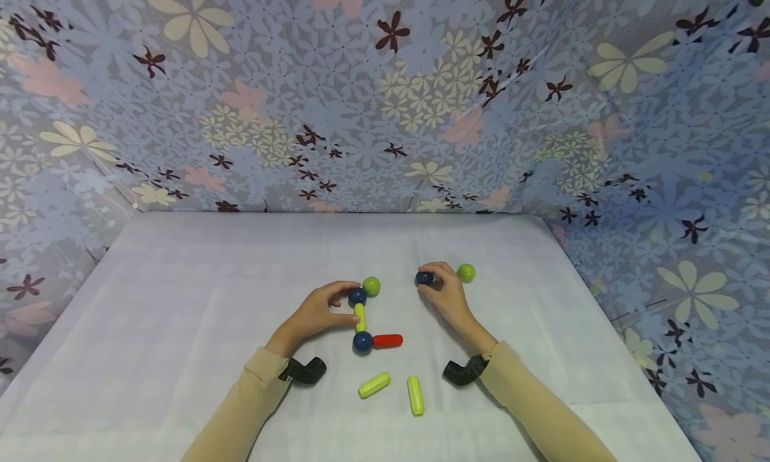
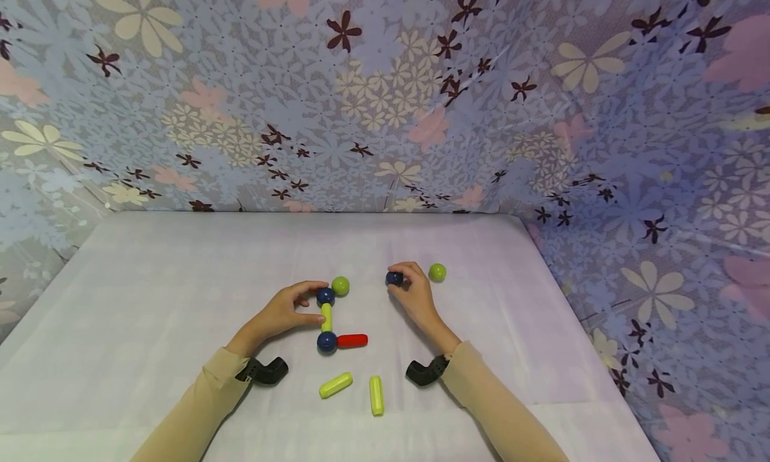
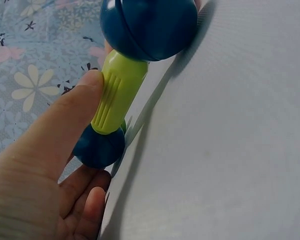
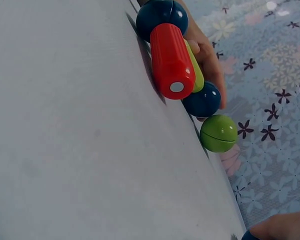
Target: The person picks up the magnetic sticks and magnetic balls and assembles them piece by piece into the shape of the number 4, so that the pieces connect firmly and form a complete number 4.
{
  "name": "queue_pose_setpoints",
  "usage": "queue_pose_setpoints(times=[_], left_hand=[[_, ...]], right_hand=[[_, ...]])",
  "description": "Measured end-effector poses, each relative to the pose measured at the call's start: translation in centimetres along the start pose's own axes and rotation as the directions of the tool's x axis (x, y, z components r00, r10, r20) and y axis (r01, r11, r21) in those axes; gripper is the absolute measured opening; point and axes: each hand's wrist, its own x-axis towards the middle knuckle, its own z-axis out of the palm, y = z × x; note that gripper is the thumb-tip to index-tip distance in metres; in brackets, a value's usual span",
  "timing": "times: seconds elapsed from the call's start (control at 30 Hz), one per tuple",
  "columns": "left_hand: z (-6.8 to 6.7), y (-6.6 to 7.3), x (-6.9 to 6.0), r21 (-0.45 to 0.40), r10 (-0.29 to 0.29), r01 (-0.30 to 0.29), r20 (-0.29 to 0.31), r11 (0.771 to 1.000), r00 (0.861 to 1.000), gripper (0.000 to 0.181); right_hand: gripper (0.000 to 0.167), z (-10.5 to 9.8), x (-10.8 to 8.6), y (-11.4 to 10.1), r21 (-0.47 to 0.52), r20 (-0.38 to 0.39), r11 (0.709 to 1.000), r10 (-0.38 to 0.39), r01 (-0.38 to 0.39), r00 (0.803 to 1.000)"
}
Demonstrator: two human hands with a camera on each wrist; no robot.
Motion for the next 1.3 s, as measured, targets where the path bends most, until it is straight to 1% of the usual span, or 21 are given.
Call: queue_pose_setpoints(times=[0.07, 0.2, 0.27, 0.3, 0.37, 0.53, 0.63, 0.77, 1.03, 1.1, 1.2, 1.3], left_hand=[[0.0, 0.0, 0.0, -0.002, 0.003, -0.003, -0.001, 1.0, 1.0, 0.065], [0.0, 0.0, -0.1, -0.002, 0.003, -0.003, -0.002, 1.0, 1.0, 0.065], [0.0, 0.1, -0.1, 0.003, -0.001, 0.001, -0.002, 1.0, 1.0, 0.065], [0.0, 0.1, -0.1, 0.006, -0.002, 0.002, -0.001, 1.0, 1.0, 0.065], [0.1, 0.1, -0.1, 0.011, -0.003, 0.003, 0.0, 1.0, 1.0, 0.065], [0.1, 0.1, -0.1, 0.007, 0.007, -0.007, -0.005, 1.0, 1.0, 0.065], [0.0, 0.1, -0.1, 0.005, 0.008, -0.008, -0.005, 1.0, 1.0, 0.065], [0.1, 0.1, -0.1, 0.005, 0.008, -0.008, -0.002, 1.0, 1.0, 0.065], [0.0, 0.2, -0.1, 0.01, 0.01, -0.01, 0.001, 1.0, 1.0, 0.065], [0.0, 0.3, -0.1, 0.007, 0.008, -0.008, -0.001, 1.0, 1.0, 0.065], [-0.1, 0.3, -0.1, 0.007, 0.003, -0.003, -0.004, 1.0, 1.0, 0.065], [-0.1, 0.3, -0.1, 0.01, -0.005, 0.005, 0.003, 1.0, 1.0, 0.065]], right_hand=[[0.033, 0.2, 0.1, 0.6, -0.007, 0.009, 1.0, 0.008, -0.008, 1.0], [0.033, 0.7, 0.4, 2.9, -0.023, 0.003, 1.0, 0.0, 0.001, 1.0], [0.034, 0.9, 0.2, 3.9, -0.033, 0.01, 0.999, -0.009, 0.009, 1.0], [0.034, 0.9, -0.1, 3.9, -0.032, 0.015, 0.999, -0.019, 0.019, 1.0], [0.034, 0.8, -0.7, 3.7, -0.024, 0.036, 0.999, -0.029, 0.03, 0.999], [0.034, 0.8, -2.6, 2.6, 0.006, 0.115, 0.999, -0.051, 0.051, 0.992], [0.034, 0.9, -3.6, 2.3, 0.001, 0.152, 0.998, -0.056, 0.056, 0.987], [0.034, 0.9, -4.5, 2.1, 0.0, 0.172, 0.999, -0.048, 0.049, 0.984], [0.032, 0.6, -5.5, 1.7, 0.005, 0.213, 0.999, -0.034, 0.034, 0.976], [0.031, 0.6, -5.7, 1.6, 0.014, 0.241, 1.0, -0.021, 0.018, 0.97], [0.031, 0.7, -5.9, 1.4, 0.032, 0.298, 0.999, -0.005, -0.005, 0.954], [0.031, 0.9, -6.1, 1.2, 0.045, 0.346, 0.999, -0.02, 0.004, 0.938]])
